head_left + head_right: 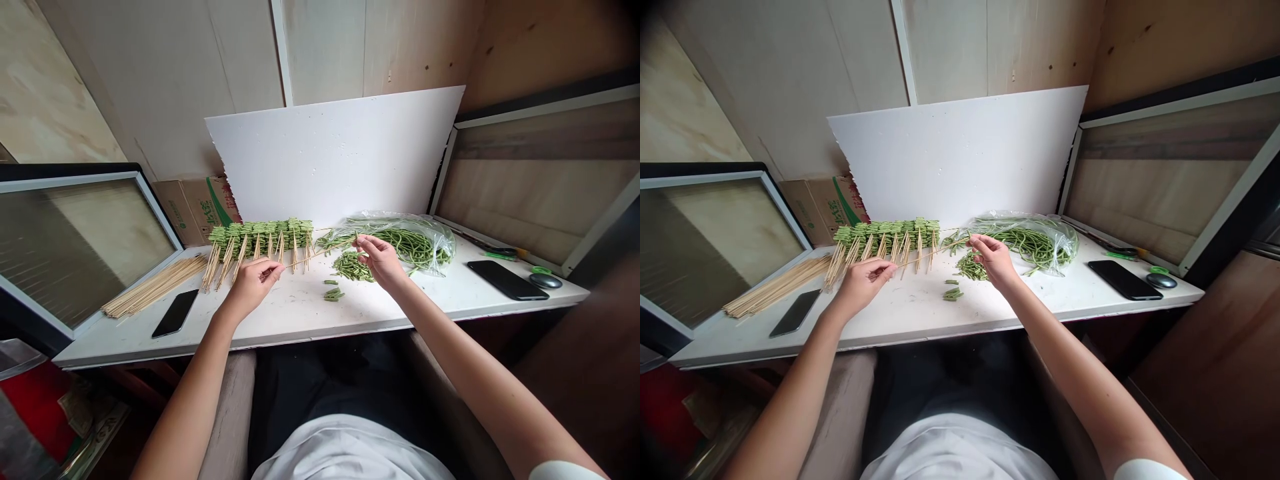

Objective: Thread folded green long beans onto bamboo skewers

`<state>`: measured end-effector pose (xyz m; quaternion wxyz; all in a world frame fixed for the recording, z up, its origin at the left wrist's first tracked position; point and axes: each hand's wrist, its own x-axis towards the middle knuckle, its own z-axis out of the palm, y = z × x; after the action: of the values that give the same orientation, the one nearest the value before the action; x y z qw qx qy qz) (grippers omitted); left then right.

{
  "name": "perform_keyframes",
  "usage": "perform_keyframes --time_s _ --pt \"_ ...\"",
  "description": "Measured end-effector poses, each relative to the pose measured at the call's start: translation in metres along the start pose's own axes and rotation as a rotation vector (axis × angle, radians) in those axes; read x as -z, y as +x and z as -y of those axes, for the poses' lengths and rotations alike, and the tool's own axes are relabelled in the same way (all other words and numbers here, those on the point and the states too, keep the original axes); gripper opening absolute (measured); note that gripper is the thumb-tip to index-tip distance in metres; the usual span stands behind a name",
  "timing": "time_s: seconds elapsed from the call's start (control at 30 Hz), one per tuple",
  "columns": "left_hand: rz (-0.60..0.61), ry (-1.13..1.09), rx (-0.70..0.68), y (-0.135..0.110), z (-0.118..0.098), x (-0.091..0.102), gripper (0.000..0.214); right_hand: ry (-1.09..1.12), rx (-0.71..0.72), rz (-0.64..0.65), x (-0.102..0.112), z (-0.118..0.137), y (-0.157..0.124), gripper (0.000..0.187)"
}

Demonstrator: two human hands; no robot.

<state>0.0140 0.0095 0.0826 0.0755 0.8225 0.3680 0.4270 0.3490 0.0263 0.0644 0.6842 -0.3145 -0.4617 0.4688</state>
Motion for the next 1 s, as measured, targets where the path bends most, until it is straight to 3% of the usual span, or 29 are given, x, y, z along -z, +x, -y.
perform_keyframes --time_s 0.2,0.43,0.73,1.0 --pt "0.010 -0.128 0.075 -0.002 0.002 0.001 0.026 -0.134 0.075 0.131 0.009 0.010 0.002 0.029" --pt "-0.070 -0.087 0.039 -0.002 0.003 0.002 0.023 -0.179 0.102 0.091 0.003 0.011 -0.001 0.036" --pt "0.053 -0.196 0.110 -0.002 0.006 0.001 0.028 -0.249 0.163 0.119 0.004 0.016 -0.002 0.038" --pt "-0.064 -0.240 0.104 -0.004 0.015 -0.001 0.022 -0.325 0.196 0.130 -0.002 0.019 -0.009 0.040"
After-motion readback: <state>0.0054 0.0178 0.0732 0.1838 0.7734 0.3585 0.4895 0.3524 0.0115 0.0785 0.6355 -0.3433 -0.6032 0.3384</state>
